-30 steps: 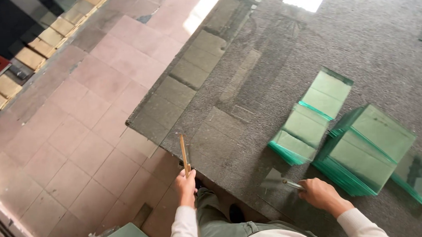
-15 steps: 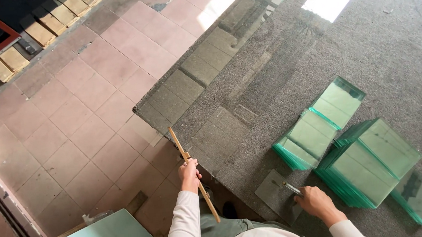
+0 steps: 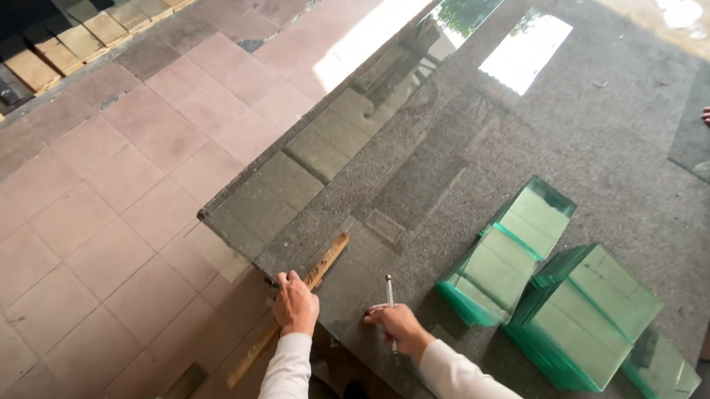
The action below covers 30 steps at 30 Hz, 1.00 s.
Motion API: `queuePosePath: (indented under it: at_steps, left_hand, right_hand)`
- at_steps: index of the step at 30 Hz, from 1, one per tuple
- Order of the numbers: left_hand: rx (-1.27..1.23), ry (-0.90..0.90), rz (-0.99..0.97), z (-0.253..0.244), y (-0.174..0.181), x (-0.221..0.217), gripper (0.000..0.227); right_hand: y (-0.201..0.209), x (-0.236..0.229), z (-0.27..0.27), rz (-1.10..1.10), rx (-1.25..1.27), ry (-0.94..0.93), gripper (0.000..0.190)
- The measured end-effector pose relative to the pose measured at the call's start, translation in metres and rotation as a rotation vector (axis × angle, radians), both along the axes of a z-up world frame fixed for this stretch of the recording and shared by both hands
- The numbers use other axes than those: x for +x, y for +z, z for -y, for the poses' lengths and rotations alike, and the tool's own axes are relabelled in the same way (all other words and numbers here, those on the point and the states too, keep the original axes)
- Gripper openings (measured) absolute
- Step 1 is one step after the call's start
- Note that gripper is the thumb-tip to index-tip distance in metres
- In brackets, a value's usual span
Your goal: Measuring and marking glass panes on a workbench using a ruler and marker
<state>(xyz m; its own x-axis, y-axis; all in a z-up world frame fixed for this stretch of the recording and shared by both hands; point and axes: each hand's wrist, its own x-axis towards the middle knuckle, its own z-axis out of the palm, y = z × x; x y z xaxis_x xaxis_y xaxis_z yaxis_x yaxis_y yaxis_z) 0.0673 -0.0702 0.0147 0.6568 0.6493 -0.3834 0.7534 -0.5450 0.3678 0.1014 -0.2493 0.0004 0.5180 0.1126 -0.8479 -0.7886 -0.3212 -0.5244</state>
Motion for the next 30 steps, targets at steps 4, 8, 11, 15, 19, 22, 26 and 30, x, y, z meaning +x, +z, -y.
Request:
queuePosePath:
  at_steps: [4, 8, 11, 15, 19, 22, 26, 30]
  left_hand:
    - [0.037, -0.012, -0.07, 0.004, 0.003, 0.003, 0.018]
    - [0.027, 0.005, -0.131, 0.001, 0.006, 0.01, 0.024]
    - [-0.006, 0.007, -0.112, -0.01, 0.004, 0.013, 0.034]
    - [-0.052, -0.042, -0.159, -0.025, -0.015, 0.017, 0.031]
    - [-0.059, -0.103, -0.229, -0.031, -0.016, 0.017, 0.029]
    - [-0.084, -0.086, -0.178, -0.033, 0.004, 0.009, 0.024]
    - [-0.029, -0.098, -0.215, -0.043, -0.012, -0.011, 0.029]
    - [-0.065, 0.066, 0.082, -0.052, -0.005, -0.052, 0.022]
  right_hand:
    - [0.016, -0.001, -0.025, -0.088, 0.057, -0.334, 0.016]
    - [0.001, 0.0, -0.025, -0.131, 0.073, -0.459, 0.01]
    - [-0.002, 0.003, -0.024, -0.173, 0.082, -0.451, 0.011]
    - [-0.003, 0.004, -0.023, -0.195, 0.069, -0.413, 0.017]
    - [0.012, 0.001, -0.026, -0.158, 0.011, -0.374, 0.017]
    - [0.027, -0.003, -0.032, -0.156, 0.017, -0.347, 0.018]
    - [0.018, -0.013, -0.034, -0.176, 0.016, -0.302, 0.014]
    - [0.059, -0.017, -0.04, -0.194, 0.058, -0.029, 0.022]
